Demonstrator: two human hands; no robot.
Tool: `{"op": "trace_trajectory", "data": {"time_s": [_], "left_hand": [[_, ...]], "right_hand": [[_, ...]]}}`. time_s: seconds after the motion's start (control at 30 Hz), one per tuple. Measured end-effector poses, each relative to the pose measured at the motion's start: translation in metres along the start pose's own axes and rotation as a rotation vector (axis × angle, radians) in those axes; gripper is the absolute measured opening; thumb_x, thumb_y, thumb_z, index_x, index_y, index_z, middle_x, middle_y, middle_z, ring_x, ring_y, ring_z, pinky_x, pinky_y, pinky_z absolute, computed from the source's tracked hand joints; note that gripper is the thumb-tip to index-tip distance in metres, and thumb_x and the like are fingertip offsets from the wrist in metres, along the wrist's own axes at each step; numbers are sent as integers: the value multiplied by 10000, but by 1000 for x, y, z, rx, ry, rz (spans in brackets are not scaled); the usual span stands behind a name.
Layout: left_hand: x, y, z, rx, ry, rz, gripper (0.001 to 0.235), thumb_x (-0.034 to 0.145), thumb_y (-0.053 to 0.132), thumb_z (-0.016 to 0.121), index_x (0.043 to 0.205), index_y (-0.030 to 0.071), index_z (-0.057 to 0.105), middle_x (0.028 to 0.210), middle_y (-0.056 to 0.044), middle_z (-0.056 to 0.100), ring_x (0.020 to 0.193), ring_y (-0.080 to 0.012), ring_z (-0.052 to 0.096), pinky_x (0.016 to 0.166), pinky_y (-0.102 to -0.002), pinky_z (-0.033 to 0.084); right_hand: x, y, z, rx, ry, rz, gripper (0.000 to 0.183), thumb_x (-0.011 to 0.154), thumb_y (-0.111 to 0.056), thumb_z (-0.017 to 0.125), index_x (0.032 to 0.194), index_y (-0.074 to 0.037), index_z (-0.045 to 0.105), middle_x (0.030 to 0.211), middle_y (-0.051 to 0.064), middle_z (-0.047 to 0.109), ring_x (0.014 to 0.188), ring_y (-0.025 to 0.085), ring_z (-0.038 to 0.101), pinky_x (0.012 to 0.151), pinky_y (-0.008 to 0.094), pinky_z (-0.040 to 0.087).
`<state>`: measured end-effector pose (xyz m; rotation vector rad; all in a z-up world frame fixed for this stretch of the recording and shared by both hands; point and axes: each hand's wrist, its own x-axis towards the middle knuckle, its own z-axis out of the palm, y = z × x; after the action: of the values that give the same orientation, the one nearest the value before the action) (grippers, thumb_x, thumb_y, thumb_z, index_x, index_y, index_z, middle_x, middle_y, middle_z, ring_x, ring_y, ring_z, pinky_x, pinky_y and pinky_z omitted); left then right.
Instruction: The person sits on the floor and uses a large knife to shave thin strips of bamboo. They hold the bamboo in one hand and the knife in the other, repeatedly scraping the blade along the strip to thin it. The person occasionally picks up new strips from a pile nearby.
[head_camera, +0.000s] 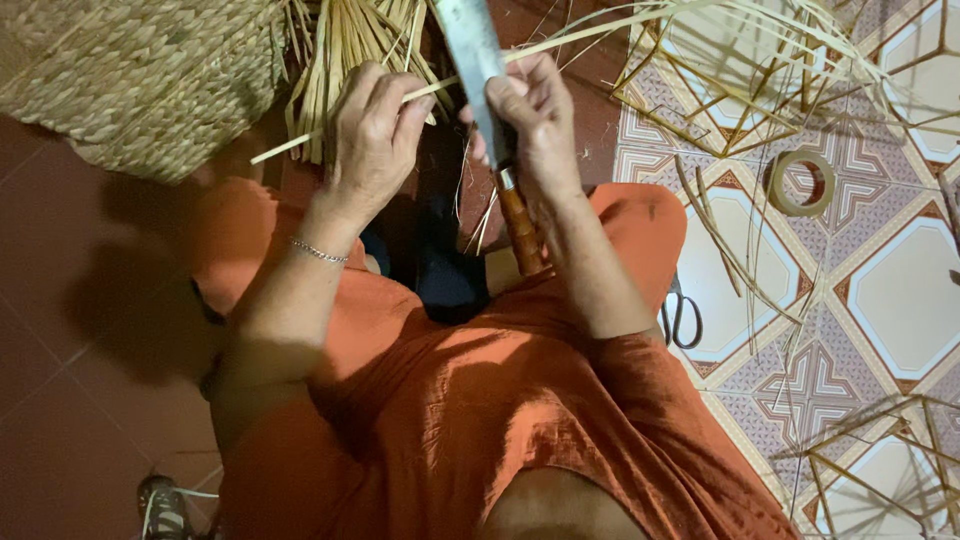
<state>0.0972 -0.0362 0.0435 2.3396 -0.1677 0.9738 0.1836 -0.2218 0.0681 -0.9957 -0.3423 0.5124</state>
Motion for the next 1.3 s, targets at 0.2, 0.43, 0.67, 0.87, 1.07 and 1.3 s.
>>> {"op": "trace_trajectory", "data": {"time_s": [0.2, 0.43, 0.67, 0.87, 1.07, 1.3], "left_hand": [[2, 11, -21, -80, -25, -54, 45, 1020, 14, 737, 993, -20, 726, 887, -87, 647, 765, -192, 642, 648, -344, 509], [5, 5, -27, -179, -66, -136, 95, 1034, 48, 764, 940, 36, 769, 780, -37, 679, 646, -124, 622, 523, -273, 468], [1, 14, -47, -248, -146, -185, 56, 1018, 17, 754, 993, -32, 743, 814, -61, 629, 674, -123, 552, 602, -284, 412], [2, 9, -57, -329, -179, -272, 52, 1022, 14, 756, 1001, -33, 748, 822, -35, 635, 701, -87, 534, 619, -262, 399], [-4, -2, -66, -317, -207, -333, 49, 1019, 16, 751, 1011, -32, 755, 845, -37, 656, 717, -80, 549, 618, -245, 396], [-5, -19, -84, -276, -251, -378, 58, 1029, 44, 751, 1008, 6, 789, 826, -47, 683, 667, -89, 540, 578, -256, 367]], "right_hand": [[3, -3, -6, -21, -95, 58, 163, 1039, 0, 555, 1188, 8, 489, 830, 207, 713, 505, 219, 630, 458, 310, 536], [10, -9, -32, -15, -84, 7, 153, 1033, 13, 551, 1179, 4, 505, 823, 213, 697, 531, 234, 637, 452, 327, 536], [7, -16, -52, 11, -27, -22, 126, 1032, 15, 566, 1138, -15, 504, 832, 219, 702, 533, 244, 649, 472, 330, 529], [9, -30, -67, -18, 20, -91, 115, 1038, 18, 579, 1136, 1, 520, 838, 225, 700, 536, 242, 640, 474, 340, 529], [9, -32, -77, -26, 47, -105, 123, 1030, 5, 587, 1127, 1, 510, 827, 219, 698, 534, 241, 639, 481, 338, 542], [16, -40, -94, -53, 77, -150, 102, 1040, 5, 580, 1101, -4, 499, 855, 238, 720, 573, 249, 666, 489, 361, 571]]}}
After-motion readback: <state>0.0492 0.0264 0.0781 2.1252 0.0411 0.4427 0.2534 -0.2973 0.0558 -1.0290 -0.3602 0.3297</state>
